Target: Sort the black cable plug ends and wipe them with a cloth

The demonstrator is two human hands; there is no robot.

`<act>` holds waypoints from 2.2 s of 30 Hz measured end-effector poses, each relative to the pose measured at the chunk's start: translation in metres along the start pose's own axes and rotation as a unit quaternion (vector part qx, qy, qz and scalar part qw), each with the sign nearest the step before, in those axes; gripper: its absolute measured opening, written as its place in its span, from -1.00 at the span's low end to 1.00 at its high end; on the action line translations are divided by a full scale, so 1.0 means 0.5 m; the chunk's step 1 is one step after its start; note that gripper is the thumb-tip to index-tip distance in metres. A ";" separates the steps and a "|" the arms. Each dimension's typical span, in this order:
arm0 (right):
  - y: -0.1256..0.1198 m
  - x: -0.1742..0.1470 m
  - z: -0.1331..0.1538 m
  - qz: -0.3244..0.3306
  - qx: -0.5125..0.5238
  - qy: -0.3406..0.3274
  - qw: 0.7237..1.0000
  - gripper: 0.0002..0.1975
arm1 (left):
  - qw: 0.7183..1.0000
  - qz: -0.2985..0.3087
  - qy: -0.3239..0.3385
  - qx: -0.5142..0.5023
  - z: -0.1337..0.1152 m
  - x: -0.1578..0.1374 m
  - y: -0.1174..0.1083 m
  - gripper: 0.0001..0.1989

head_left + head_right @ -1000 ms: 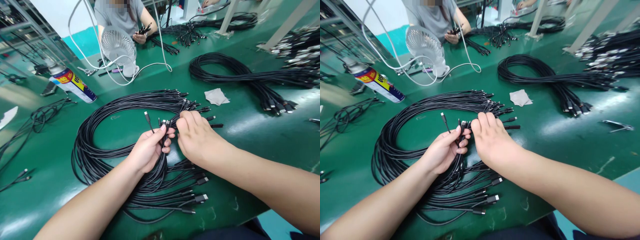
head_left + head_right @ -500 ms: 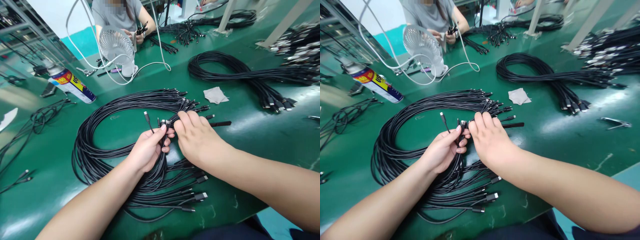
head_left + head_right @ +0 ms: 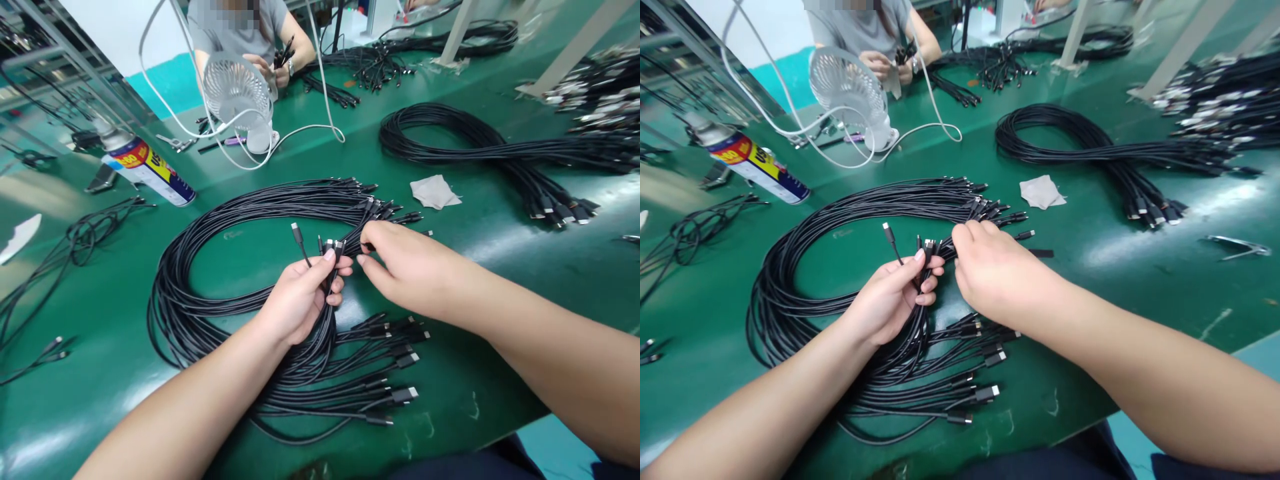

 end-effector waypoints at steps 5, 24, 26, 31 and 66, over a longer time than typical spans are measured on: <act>0.002 0.024 -0.016 0.043 0.326 0.038 0.944 -0.82 | 1.000 0.020 0.020 0.000 -0.002 0.000 0.003 -0.73; -0.088 0.017 -0.024 -0.071 0.473 0.051 0.876 -0.58 | 0.999 0.048 0.022 -0.003 -0.003 -0.005 0.009 -0.70; -0.094 0.017 -0.033 -0.053 0.525 0.060 0.847 -0.58 | 0.999 0.049 0.023 -0.001 -0.002 -0.005 0.009 -0.69; -0.109 0.020 -0.060 -0.035 0.572 0.055 0.818 -0.68 | 0.999 0.046 0.017 0.010 0.001 -0.005 0.009 -0.70; -0.052 0.010 0.033 -0.076 0.464 -0.025 0.882 -0.80 | 0.963 0.196 0.077 0.170 -0.030 -0.042 0.043 -0.76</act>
Point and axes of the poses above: each hand's wrist, its own x-axis towards the middle knuckle, its own y-axis out of the palm, z = x × y, the point moved 4 cm from there along x, towards the middle knuckle, and after that the axes turned 15 degrees about x, right-handed, at the moved point
